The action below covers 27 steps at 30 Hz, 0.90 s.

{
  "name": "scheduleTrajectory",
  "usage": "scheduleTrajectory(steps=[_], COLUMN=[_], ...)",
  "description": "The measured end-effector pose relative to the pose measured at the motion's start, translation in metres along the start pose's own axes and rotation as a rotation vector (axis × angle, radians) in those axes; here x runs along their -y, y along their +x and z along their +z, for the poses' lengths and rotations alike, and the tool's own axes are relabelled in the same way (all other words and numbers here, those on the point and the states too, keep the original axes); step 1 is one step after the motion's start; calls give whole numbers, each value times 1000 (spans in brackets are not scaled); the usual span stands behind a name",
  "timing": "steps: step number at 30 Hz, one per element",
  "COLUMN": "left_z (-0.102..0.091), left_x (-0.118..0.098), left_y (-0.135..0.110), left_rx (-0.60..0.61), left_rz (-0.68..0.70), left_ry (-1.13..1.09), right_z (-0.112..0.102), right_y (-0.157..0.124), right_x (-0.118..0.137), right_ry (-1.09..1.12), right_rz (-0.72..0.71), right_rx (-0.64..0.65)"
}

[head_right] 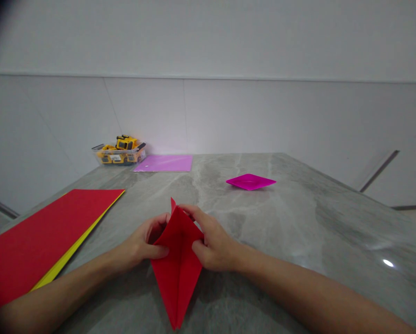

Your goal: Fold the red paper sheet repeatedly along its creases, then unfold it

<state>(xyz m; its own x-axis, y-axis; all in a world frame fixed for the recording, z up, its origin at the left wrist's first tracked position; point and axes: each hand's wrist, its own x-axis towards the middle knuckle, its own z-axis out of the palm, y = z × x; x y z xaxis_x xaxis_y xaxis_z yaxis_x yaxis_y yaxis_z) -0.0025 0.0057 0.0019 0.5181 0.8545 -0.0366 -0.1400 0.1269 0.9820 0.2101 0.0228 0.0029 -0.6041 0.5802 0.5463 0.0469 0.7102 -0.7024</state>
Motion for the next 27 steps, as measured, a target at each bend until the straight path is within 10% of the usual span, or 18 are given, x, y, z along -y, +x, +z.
scheduleTrajectory(steps=[10,19,27], left_z=[-2,10,8], left_x=[-6,0,1], left_y=[-2,1,0], left_rx=[112,-149,-141], left_rz=[101,61,67], left_ry=[-17,-108,-95], right_z=[-1,-2,-13], right_y=[1,4,8], right_x=[5,10,7], right_ry=[97,112,69], right_rz=[14,38,-36], right_rx=[19,65,185])
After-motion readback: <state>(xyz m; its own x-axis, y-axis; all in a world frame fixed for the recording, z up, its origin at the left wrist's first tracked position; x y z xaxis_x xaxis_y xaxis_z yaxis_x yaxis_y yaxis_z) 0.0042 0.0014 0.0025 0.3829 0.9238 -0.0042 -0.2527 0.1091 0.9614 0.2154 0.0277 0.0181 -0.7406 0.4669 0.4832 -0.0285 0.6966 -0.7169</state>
